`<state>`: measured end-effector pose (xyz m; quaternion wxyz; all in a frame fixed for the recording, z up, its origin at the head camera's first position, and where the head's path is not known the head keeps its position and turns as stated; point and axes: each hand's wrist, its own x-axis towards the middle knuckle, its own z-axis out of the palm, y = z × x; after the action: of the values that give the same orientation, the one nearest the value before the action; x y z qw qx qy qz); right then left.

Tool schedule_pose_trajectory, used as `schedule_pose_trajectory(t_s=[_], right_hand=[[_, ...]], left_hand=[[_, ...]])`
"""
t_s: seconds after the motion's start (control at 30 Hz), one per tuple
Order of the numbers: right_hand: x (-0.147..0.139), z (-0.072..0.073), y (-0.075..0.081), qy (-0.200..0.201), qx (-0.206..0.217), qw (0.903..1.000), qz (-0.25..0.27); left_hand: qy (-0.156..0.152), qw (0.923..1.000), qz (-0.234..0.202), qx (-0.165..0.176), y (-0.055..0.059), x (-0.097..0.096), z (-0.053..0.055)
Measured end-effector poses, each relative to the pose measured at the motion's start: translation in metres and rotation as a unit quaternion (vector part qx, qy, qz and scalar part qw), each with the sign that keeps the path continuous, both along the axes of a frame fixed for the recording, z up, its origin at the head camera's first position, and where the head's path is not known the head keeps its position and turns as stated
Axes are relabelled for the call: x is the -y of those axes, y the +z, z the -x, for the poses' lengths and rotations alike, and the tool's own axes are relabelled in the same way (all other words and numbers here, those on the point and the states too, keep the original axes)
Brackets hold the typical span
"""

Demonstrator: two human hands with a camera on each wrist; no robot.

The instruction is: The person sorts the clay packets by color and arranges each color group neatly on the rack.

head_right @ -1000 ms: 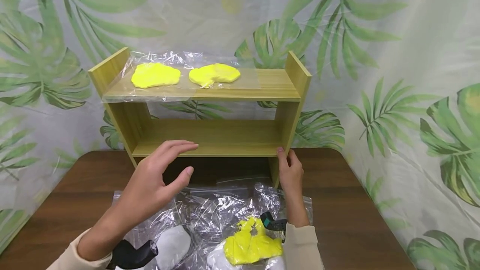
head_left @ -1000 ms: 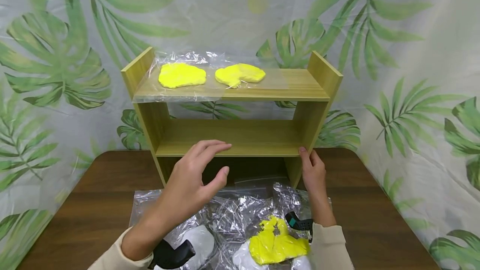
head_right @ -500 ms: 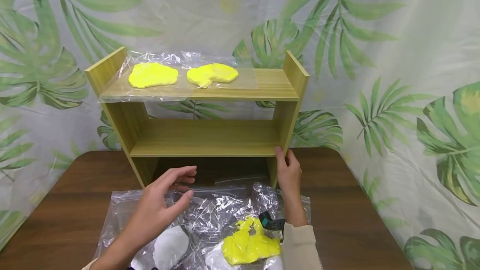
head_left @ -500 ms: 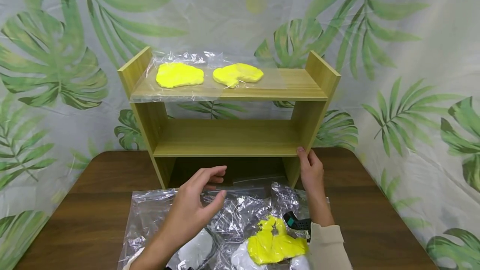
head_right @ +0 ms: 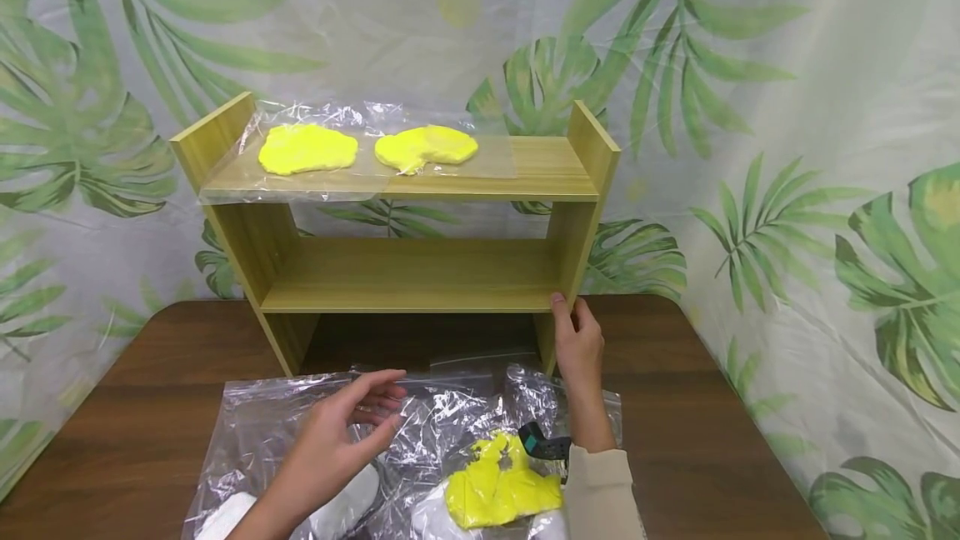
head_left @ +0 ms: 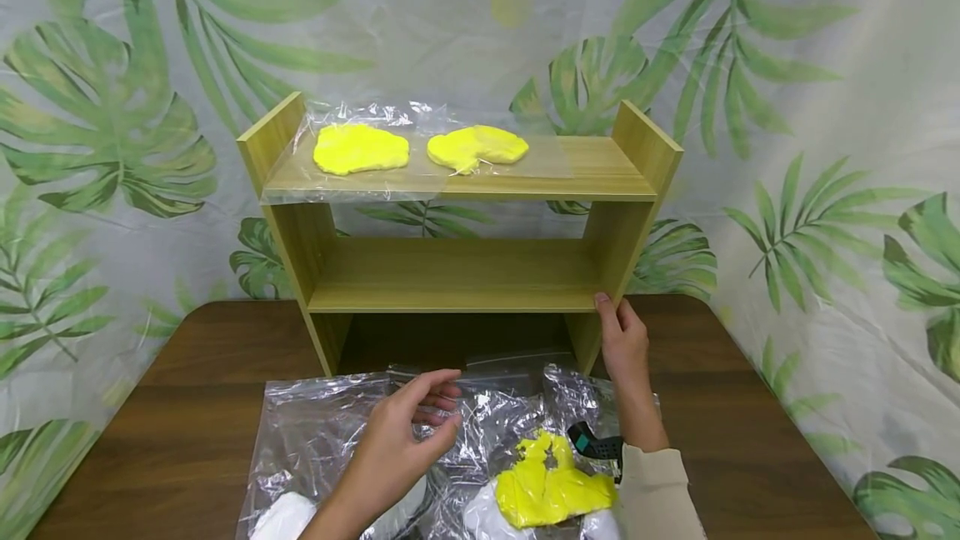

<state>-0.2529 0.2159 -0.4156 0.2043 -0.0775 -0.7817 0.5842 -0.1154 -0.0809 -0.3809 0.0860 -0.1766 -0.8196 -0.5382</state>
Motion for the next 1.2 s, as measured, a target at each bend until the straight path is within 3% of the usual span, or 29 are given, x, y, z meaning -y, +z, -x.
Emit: schedule_pose_trajectory(t_s=[0.33, 0.53, 0.67, 0.8, 0.97, 1.2], right_hand=[[-0.001, -0.001, 0.001, 0.014, 0.013, 0.9998, -0.007], [-0.001, -0.001, 0.002, 0.019, 0.021, 0.9996, -0.006], [-0.002, 0.000, 0.001, 0.019, 0.022, 0.9996, 0.000], [-0.002, 0.001, 0.000, 0.017, 0.022, 0.9996, -0.001], [-0.003, 0.001, 0.000, 0.012, 0.021, 0.9997, -0.003], [-0.003, 0.000, 0.001, 0.013, 0.024, 0.9996, -0.009]], left_hand=[[-0.036, 0.9990, 0.017, 0.021, -0.015, -0.007, 0.003], [-0.051, 0.9966, 0.036, 0.054, -0.027, -0.008, 0.008], [-0.056, 0.9930, 0.072, 0.076, -0.034, -0.008, 0.010], [-0.057, 0.9892, 0.112, 0.076, -0.041, -0.009, 0.009], [-0.068, 0.9852, 0.131, 0.087, -0.050, -0.013, 0.008], [-0.084, 0.9728, 0.197, 0.088, -0.060, -0.018, 0.005]])
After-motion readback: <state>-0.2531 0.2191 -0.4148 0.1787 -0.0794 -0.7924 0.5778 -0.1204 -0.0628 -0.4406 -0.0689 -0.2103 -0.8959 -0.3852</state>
